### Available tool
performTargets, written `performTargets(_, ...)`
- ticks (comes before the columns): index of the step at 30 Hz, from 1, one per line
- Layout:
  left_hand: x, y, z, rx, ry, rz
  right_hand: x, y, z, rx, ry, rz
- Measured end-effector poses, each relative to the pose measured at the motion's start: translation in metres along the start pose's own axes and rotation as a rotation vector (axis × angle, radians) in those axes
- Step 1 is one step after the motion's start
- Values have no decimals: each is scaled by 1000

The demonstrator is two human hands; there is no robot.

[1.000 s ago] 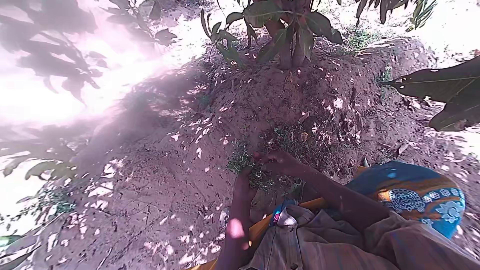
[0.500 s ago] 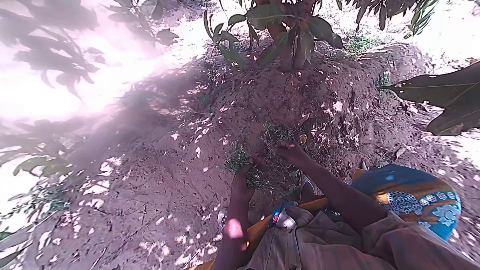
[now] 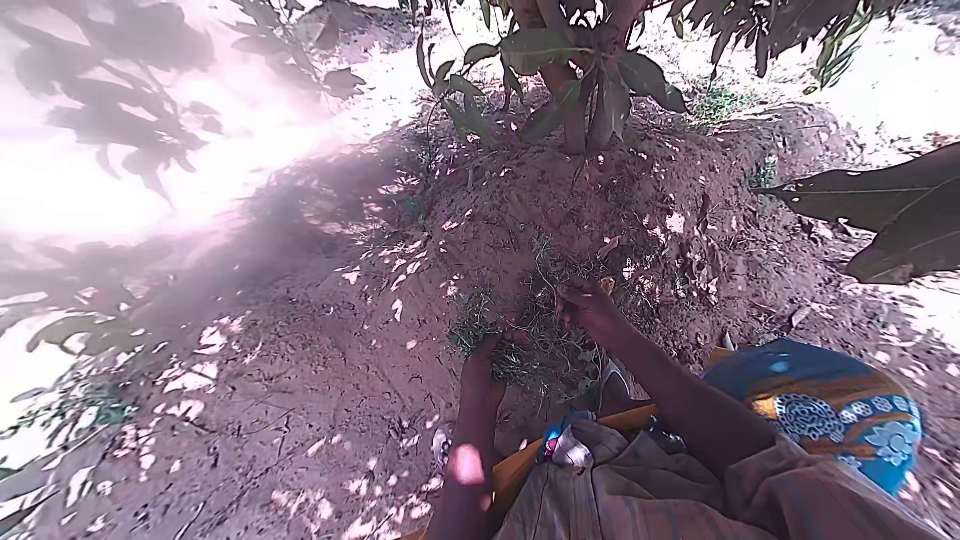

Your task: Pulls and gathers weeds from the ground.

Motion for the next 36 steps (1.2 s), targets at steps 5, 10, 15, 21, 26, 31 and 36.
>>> performTargets(5,0,-1,1,-1,7,-2,1,14,-7,155,-54,239)
performTargets(10,-2,-1,0,-6,10,10,5,12,-11,101,-61,394)
performTargets(15,-3,-1,-1,-10,-3,-18,2,-2,2,-210,-27,318)
performTargets(21,-12,-1,2,-65,49,-134,23,-21,15,-550,58,494)
performTargets(26,-16,-2,5,-131,89,-196,18,-20,18,-560,-23,516)
performTargets(31,-19,-2,5,-184,98,-191,18,-23,20,-522,36,544)
performTargets(36,-19,-1,5,-166,54,-218,17,-21,18,-404,99,538)
Point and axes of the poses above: each hand's wrist, its own z-axis away from the middle knuckle, its own y-axis out of the back of the hand, x = y × z, the point moved 2 cm from there along -z, towards the middle knuckle, and after that the axes turned 5 degrees about z, right-handed, at the moved point
